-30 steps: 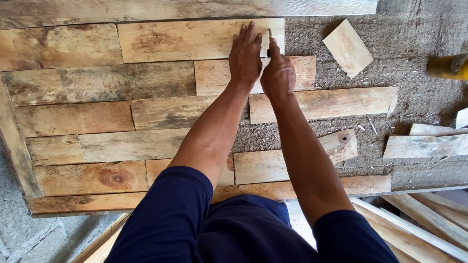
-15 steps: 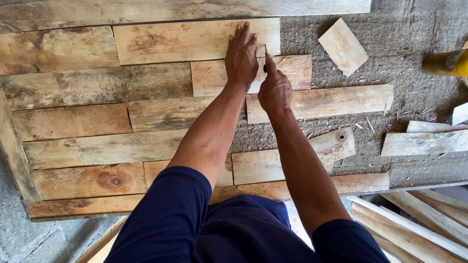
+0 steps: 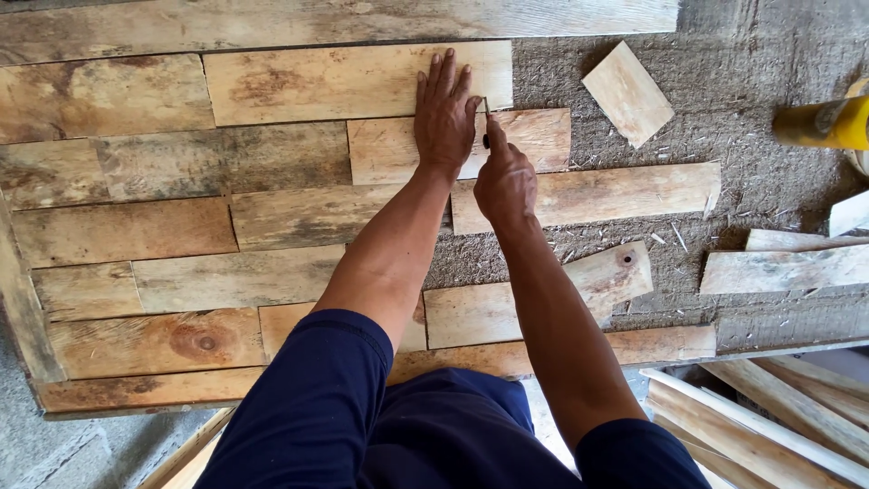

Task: Fitting and trimming thin wooden boards to create a decorative panel.

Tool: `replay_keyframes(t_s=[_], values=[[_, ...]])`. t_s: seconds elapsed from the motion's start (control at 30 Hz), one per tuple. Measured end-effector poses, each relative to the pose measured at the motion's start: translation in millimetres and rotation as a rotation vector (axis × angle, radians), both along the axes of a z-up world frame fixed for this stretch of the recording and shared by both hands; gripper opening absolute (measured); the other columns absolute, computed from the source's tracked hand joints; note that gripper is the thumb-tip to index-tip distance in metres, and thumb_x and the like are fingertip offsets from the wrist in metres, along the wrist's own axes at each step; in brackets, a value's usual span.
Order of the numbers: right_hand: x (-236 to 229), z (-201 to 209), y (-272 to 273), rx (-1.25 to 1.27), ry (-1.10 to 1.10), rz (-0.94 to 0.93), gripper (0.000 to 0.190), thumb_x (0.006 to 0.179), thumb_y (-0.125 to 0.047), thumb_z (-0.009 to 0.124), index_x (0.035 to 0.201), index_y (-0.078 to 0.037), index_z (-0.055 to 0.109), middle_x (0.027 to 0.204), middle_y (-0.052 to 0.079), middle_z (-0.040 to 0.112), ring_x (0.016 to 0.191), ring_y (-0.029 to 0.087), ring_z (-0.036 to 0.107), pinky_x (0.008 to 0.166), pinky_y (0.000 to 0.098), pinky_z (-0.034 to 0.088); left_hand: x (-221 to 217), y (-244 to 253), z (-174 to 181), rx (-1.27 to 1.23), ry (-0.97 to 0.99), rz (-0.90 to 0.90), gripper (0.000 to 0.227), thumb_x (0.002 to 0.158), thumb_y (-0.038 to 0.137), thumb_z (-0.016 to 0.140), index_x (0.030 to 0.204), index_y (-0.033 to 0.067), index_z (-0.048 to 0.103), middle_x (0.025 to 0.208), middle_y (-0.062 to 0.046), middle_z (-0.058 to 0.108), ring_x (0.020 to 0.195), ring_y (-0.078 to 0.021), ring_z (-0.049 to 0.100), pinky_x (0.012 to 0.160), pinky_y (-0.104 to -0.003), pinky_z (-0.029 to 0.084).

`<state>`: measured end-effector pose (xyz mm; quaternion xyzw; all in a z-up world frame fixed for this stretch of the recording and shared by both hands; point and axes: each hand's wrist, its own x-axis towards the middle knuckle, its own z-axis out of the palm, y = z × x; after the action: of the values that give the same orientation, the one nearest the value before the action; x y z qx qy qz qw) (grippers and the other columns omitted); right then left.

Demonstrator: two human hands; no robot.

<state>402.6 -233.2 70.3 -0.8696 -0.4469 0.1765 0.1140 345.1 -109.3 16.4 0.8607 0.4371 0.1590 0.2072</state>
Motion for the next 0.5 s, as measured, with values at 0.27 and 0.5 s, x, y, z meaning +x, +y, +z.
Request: replay_keyframes(t_s=[0.27,0.5], values=[[-5.7,-2.9,-10.1,0.006,0.030,-0.013,0.062,0.096,0.005,0.053,0.156,-0.010,0.040,0.108,0.025,0.074,0.054,0.020,0.067,0.037,0.0322,0.049,1.1,-1.2,-3.7,0.017,0.025,0.001,0.050,0.106,0.033,0.058,0.152,0.0153,0.053,0.168,-0.006,0.028,0.157,-0.0247,0.022,0.130,-0.045,0.018],[-8.9,-22.4,-23.2,0.131,-0.065,0.030,0.068,0.094,0.001,0.056,0.159,-0.010,0.042,0.109,0.024,0.075,0.071,0.025,0.069,0.053,0.0345,0.052,-0.5,-1.0,-4.4,0.030,0.067,0.006,0.050,0.107,0.034,0.054,0.154,0.0168,0.051,0.169,-0.005,0.027,0.158,-0.0233,0.020,0.132,-0.044,0.016]])
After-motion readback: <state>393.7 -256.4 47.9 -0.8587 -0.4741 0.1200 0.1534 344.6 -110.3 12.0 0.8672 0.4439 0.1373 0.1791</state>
